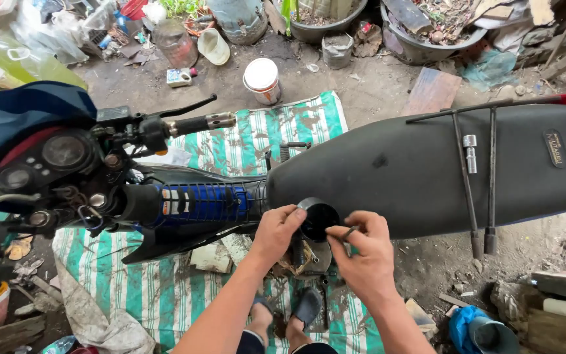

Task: The person works on a blue motorcycle, first adjusting components near the handlebars and then using a T-wrench to tighten bolts on the side fairing and lower body panels.

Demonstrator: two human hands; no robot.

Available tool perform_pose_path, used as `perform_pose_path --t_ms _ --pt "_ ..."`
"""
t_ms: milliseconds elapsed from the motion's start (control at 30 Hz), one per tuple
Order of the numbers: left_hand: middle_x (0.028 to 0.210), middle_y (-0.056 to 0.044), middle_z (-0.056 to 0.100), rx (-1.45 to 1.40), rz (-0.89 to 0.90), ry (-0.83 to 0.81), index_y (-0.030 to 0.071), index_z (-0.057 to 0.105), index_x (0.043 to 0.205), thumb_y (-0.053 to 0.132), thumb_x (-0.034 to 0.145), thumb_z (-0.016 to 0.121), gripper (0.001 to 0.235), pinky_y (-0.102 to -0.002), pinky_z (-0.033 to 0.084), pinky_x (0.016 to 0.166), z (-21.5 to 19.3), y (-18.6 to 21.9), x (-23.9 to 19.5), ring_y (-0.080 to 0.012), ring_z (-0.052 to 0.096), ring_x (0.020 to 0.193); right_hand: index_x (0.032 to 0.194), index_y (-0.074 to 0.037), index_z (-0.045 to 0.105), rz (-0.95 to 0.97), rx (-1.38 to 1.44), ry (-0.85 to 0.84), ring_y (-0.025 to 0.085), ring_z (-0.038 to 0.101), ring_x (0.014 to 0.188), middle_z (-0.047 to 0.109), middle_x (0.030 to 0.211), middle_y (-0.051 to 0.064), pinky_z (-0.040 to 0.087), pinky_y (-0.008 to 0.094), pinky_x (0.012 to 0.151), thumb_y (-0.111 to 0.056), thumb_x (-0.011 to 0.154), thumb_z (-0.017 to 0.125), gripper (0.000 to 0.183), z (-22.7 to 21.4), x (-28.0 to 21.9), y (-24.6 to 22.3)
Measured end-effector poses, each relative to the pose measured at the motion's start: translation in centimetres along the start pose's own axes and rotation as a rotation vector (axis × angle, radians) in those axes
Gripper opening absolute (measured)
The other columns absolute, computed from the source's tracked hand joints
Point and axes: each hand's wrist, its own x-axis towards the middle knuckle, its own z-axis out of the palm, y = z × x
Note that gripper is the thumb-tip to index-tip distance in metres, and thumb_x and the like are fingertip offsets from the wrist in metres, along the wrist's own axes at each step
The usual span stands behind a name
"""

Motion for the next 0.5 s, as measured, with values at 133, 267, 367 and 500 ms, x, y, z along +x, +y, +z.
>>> perform_pose_path --t_ms 133,267,367,500 --pt "0.062 0.003 0.033 0.12 0.009 -0.083 0.017 0.041 0.069 0.046 0.108 0.06 0.052 -0.037 0.021 0.059 -0.2 1.8 -1.3 -0.0113 0.029 0.059 0.102 -0.022 0.089 -0.199 -0.232 -0.106 0.035 0.054 0.099 0.062 0.108 0.004 0.055 0.045 0.067 -0.023 0.095 0.085 0.008 1.0 0.5 -0.9" --pt "0.059 0.0 0.038 0.24 -0.017 -0.111 0.016 0.043 0.066 0.049 0.108 0.066 0.058 -0.038 0.024 0.058 0.2 2.5 -2.1 -0.0139 0.03 0.057 0.063 -0.017 0.061 -0.489 -0.446 -0.189 0.028 0.046 0.078 0.049 0.08 0.0 0.037 0.042 0.053 0.003 0.08 0.07 0.028 2.1 -0.5 0.8" --pt "0.058 0.0 0.043 0.28 -0.078 -0.114 0.014 0.048 0.065 0.053 0.107 0.066 0.059 -0.038 0.026 0.058 0.5 1.7 -2.7 -0.0142 0.035 0.057 0.063 -0.019 0.06 -0.443 -0.521 -0.334 0.024 0.049 0.079 0.052 0.081 -0.004 0.036 0.044 0.048 0.001 0.076 0.068 0.025 3.2 -1.9 2.3" --pt "0.058 0.0 0.04 0.3 -0.096 -0.121 0.016 0.043 0.063 0.055 0.107 0.066 0.063 -0.04 0.025 0.059 0.0 -0.6 -3.5 -0.0146 0.034 0.056 0.063 -0.022 0.066 -0.366 -0.472 -0.419 0.026 0.06 0.073 0.061 0.077 -0.005 0.045 0.048 0.051 -0.019 0.078 0.074 0.018 5.0 -3.2 2.2"
